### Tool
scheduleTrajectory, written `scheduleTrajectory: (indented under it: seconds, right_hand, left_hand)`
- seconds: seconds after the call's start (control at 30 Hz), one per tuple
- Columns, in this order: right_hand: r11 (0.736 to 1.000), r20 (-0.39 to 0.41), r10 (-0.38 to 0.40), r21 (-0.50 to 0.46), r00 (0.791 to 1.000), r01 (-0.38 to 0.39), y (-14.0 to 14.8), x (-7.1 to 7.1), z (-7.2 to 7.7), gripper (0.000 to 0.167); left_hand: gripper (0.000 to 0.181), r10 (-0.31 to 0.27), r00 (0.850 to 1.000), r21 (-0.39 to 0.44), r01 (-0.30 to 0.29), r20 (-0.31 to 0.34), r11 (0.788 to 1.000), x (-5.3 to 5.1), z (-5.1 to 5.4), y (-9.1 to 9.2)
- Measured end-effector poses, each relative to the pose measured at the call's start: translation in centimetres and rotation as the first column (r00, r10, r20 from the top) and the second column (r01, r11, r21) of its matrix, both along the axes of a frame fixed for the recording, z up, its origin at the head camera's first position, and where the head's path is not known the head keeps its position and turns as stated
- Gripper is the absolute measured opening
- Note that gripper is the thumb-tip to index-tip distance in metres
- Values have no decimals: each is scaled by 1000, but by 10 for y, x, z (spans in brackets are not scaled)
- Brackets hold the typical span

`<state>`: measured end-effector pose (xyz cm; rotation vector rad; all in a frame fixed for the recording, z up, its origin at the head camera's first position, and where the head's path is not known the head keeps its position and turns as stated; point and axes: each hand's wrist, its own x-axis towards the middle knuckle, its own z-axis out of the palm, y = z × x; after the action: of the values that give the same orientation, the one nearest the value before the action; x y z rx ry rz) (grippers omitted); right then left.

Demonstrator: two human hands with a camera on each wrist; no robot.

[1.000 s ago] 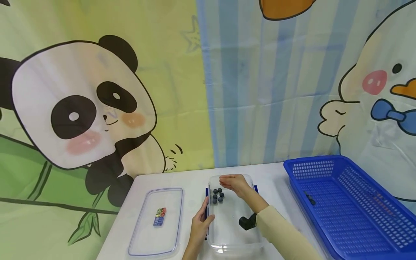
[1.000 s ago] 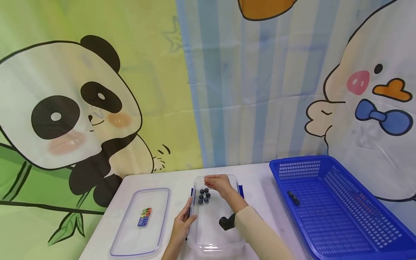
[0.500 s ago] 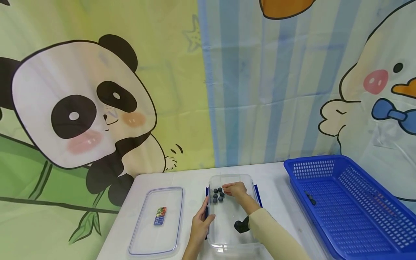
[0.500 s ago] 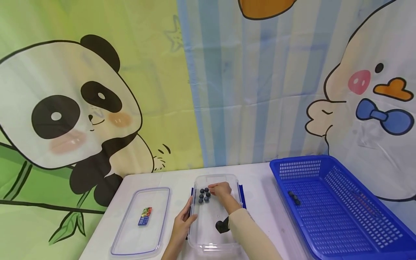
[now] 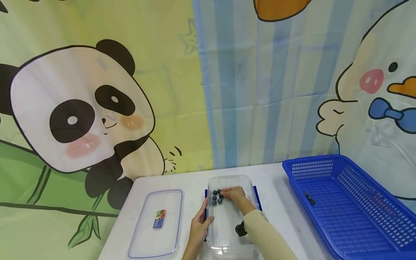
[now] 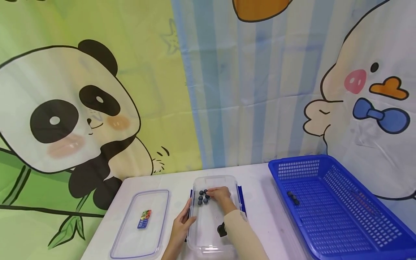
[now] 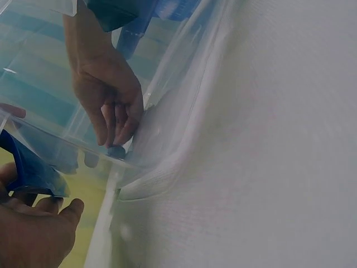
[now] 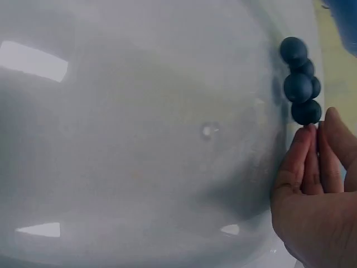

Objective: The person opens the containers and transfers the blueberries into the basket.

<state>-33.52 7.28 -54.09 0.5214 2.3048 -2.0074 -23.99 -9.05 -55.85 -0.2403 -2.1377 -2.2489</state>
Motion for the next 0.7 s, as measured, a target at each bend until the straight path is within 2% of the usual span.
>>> scheduleTrajectory:
  seconds: [0.3, 0.47, 0.7]
  right_hand:
    - [995, 17, 8, 101, 1000, -10, -3, -2, -5, 19]
    - [983, -5, 29, 180, 1000, -27, -3, 0, -6, 19]
    - [977, -29, 64, 206, 998, -57, -2, -1, -9, 19]
  left_hand:
    - [63, 13, 1000, -13, -13, 18, 1000, 1, 1, -1]
    - [63, 15, 1000, -22, -15, 25, 1000, 2, 1, 0]
    - [63, 0, 1000, -7, 0, 14, 1000, 1, 0, 1]
